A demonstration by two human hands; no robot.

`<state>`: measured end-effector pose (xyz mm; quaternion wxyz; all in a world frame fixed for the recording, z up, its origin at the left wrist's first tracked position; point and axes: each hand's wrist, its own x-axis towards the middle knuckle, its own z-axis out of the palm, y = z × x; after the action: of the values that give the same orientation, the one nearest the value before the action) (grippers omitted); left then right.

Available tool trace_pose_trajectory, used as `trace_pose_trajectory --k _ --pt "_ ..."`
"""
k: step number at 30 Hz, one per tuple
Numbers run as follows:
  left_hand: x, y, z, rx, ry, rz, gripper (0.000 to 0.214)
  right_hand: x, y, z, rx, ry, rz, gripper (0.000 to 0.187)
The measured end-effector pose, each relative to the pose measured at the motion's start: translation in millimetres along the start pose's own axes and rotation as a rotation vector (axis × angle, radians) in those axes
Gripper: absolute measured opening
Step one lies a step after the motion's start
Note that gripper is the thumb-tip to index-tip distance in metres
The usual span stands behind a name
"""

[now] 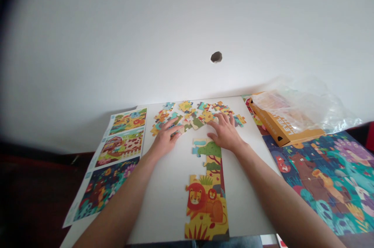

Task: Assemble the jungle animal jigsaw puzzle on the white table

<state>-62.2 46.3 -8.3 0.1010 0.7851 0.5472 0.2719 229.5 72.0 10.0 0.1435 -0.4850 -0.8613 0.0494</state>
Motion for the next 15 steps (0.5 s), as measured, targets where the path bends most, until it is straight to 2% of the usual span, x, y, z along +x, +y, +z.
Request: trace_pose_trajectory --k 4,8,11,15 --pt "-3.6 15.0 -5.9 -0.094 -0.034 0.183 0.031 -2.1 -2.1 -3.3 0.017 -0.061 -0.093 0.060" --pt "-8.0 39.4 -9.2 -0.127 -0.241 0.384 0.030 -2.3 -4.8 0.3 -0.010 -0.049 -0.061 0.073" --pt "-10.2 51.8 -8.2 -0.138 -0.362 0.429 0.031 -0.8 -0.3 2.9 -0.018 0.040 0.016 0.066" --pt "-11.4 52.7 -5.3 -0.134 -0.358 0.395 0.027 -2.2 19.7 3.2 -0.033 0.226 0.282 0.048"
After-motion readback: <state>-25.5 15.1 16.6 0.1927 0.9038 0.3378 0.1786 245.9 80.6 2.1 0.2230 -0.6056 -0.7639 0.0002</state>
